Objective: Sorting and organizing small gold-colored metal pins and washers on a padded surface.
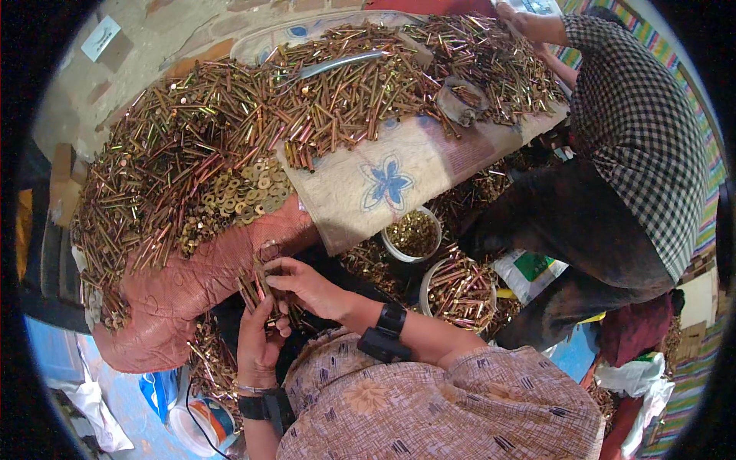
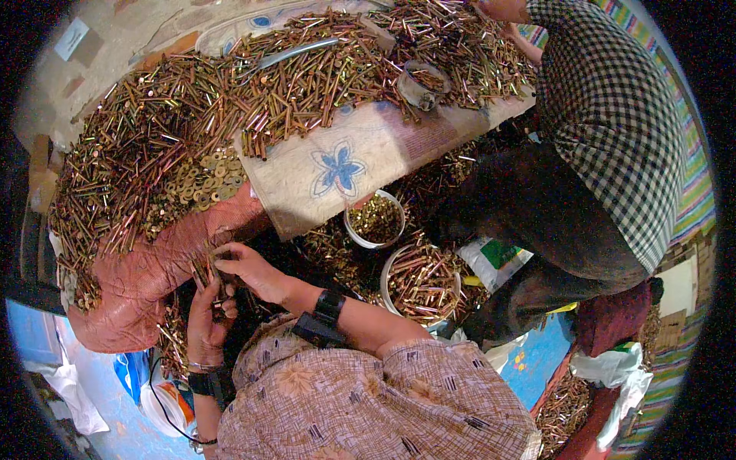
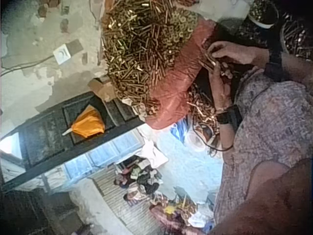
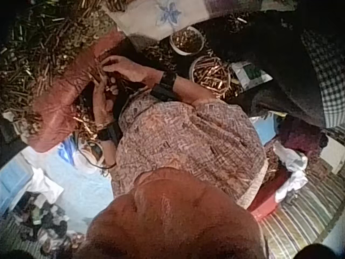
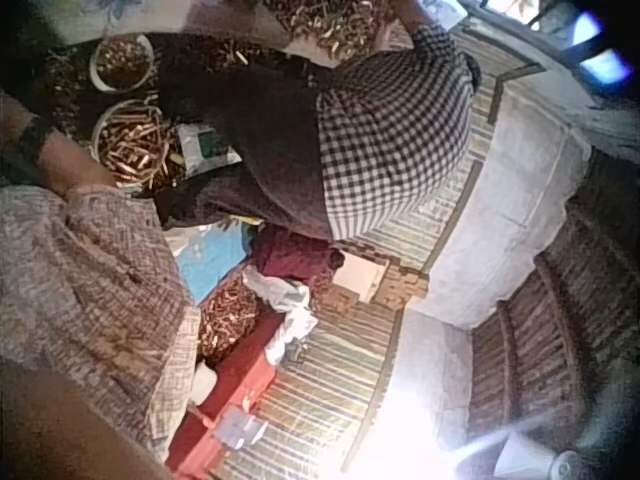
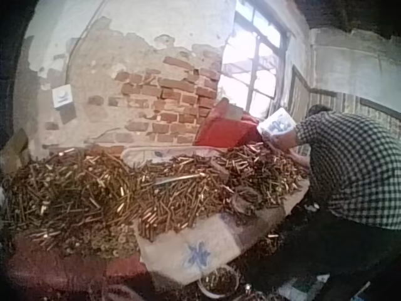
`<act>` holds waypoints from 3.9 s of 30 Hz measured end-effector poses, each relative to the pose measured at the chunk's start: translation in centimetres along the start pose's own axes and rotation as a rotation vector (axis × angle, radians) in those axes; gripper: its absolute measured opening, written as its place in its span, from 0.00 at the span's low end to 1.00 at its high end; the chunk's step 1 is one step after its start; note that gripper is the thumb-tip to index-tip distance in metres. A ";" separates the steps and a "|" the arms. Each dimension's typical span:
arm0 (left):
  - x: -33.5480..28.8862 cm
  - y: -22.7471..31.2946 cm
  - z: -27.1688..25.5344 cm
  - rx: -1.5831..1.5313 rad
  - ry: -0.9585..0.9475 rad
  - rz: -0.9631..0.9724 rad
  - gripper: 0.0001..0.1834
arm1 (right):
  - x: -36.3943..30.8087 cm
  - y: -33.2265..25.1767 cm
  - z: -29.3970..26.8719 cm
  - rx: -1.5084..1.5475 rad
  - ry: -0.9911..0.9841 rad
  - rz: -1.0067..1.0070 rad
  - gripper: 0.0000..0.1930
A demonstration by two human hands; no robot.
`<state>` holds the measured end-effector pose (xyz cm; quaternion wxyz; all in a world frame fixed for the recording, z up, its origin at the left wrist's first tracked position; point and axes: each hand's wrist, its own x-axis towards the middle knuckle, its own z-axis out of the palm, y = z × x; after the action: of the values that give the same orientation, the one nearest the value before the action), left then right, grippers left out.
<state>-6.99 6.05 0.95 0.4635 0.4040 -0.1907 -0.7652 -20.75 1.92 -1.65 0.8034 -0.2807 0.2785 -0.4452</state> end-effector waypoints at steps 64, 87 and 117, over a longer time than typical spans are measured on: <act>0.7 0.0 -0.8 0.126 0.083 0.073 0.08 | 0.7 1.7 -1.4 -0.253 0.117 -0.037 0.10; 0.8 0.6 -1.1 0.129 0.167 0.149 0.09 | 1.0 3.9 -1.1 -0.296 -0.035 0.095 0.09; -0.3 4.3 -6.0 0.331 0.403 0.275 0.07 | 8.1 -6.2 -4.0 -1.810 0.322 -0.734 0.06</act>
<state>0.27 4.60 0.33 0.5190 0.5883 -0.2702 -0.5581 -23.37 -8.68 -1.68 0.0507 -0.7939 0.5153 -0.3186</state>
